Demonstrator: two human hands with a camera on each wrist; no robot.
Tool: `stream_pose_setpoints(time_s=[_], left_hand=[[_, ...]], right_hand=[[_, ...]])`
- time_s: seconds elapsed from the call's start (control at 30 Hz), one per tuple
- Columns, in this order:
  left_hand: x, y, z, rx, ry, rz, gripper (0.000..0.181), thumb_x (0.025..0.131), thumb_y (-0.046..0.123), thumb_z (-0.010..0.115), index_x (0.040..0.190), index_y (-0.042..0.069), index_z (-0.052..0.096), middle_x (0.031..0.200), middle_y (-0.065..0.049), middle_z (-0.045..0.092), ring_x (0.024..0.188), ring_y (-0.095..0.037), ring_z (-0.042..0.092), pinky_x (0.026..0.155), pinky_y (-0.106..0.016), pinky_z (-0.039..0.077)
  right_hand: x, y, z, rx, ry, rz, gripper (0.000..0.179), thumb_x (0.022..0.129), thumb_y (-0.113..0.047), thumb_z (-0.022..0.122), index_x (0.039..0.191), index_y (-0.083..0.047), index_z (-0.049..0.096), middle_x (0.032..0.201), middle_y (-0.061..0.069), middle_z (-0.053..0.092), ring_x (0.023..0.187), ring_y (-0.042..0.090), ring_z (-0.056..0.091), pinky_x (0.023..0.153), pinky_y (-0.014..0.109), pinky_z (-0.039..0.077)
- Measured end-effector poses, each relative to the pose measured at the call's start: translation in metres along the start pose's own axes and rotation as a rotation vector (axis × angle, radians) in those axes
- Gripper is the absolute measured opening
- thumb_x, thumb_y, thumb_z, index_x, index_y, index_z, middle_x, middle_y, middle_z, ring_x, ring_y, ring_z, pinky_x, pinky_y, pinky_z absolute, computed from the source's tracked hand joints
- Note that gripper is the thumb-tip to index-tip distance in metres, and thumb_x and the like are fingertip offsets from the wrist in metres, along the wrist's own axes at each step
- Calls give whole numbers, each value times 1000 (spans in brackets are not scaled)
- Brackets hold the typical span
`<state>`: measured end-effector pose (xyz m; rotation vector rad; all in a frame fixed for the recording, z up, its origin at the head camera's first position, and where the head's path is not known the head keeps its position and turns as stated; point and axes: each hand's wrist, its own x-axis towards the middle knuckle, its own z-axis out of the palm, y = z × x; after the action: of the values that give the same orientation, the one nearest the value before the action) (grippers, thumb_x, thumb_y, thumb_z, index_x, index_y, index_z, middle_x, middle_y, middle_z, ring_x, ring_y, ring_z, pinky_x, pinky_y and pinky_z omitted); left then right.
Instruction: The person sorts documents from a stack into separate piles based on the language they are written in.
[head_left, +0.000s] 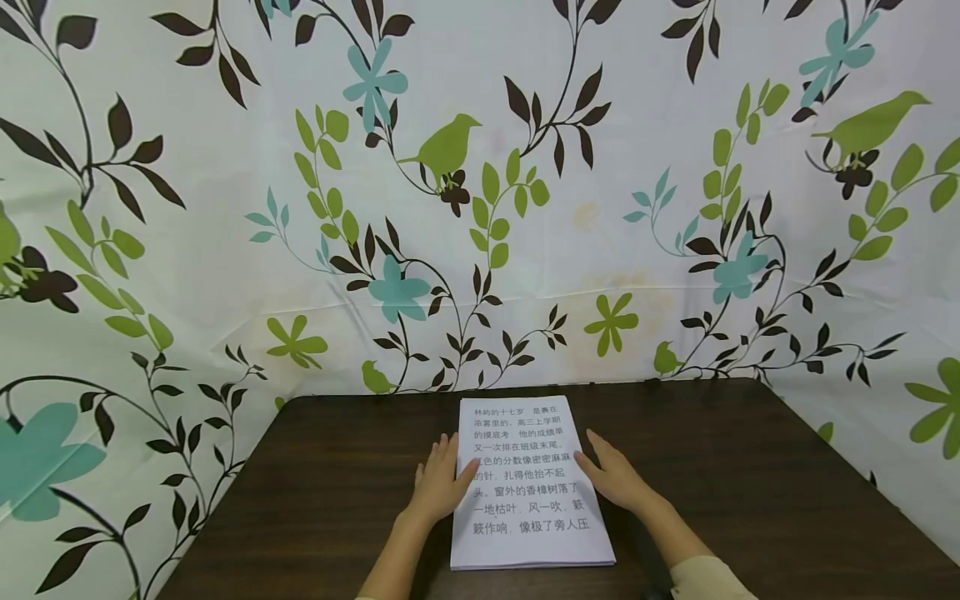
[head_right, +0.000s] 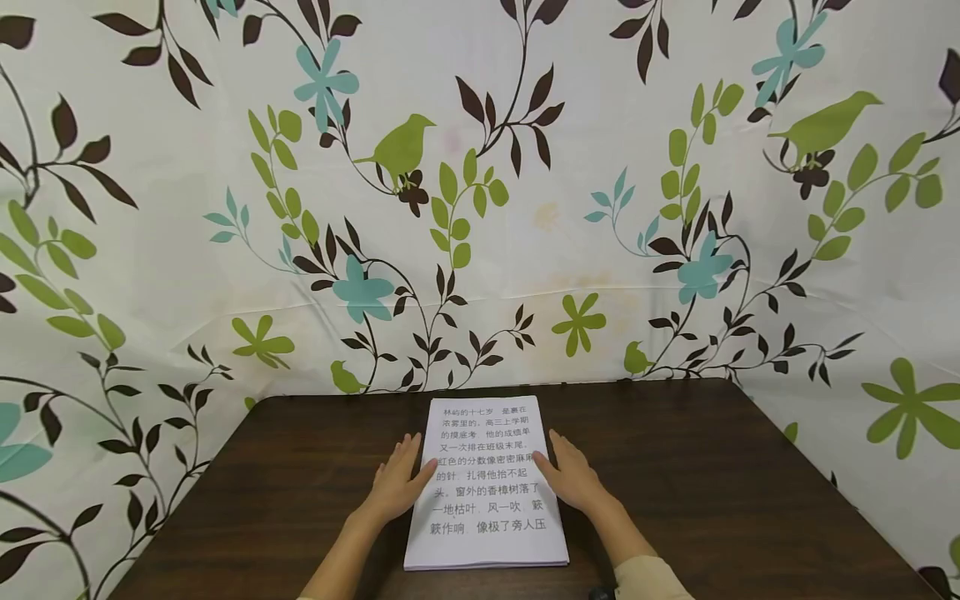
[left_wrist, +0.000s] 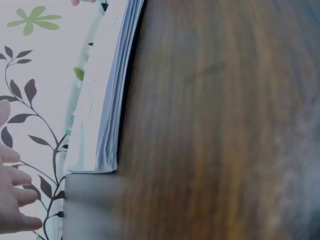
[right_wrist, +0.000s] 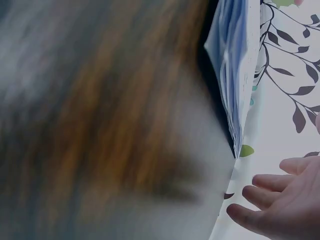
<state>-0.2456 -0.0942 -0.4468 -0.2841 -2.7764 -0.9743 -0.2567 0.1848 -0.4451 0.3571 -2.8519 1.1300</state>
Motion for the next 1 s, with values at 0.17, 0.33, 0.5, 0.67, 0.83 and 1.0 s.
stream_pose_setpoints(time_s=[0.17,0.33,0.5,0.67,0.83,1.0], left_hand=[[1,1,3,-100,-41,-29,67,87,37,45,129,-12,24,129,-32,27,119,-44,22,89,-62,16],[2,1,4,-169,-82,-62,70,88,36,44,128,-16,20,127,-34,27,117,-46,24,90,-59,20],[1,-1,4,-232,-129,-67,75,87,38,44,128,-17,16,126,-35,28,111,-46,33,87,-53,32],[1,-3,6,-262,-157,-74,76,87,40,44,129,-16,14,123,-35,33,105,-43,42,80,-50,39],[1,-2,7,-298,-171,-84,76,87,39,44,128,-17,14,121,-37,33,106,-45,39,83,-52,36],[0,2,8,-302,-172,-120,76,87,40,44,128,-17,17,122,-39,30,111,-50,30,88,-56,29]], right_hand=[[-1,-3,2,74,-45,88,68,89,-40,39,131,10,20,131,30,24,119,43,22,94,53,20],[-2,-4,5,110,-78,164,66,89,-39,39,132,8,21,129,31,27,116,45,26,91,55,24],[-1,-4,8,165,-81,165,63,89,-38,40,132,5,24,124,29,36,114,44,31,89,55,27],[0,-6,10,208,-94,164,62,90,-38,40,132,5,25,125,27,36,115,43,30,91,55,25],[-1,-9,11,207,-100,165,66,89,-40,40,132,8,23,129,31,27,118,44,23,93,55,22],[-2,-13,11,205,-102,172,65,89,-39,40,131,9,23,130,32,25,118,45,22,93,55,21]])
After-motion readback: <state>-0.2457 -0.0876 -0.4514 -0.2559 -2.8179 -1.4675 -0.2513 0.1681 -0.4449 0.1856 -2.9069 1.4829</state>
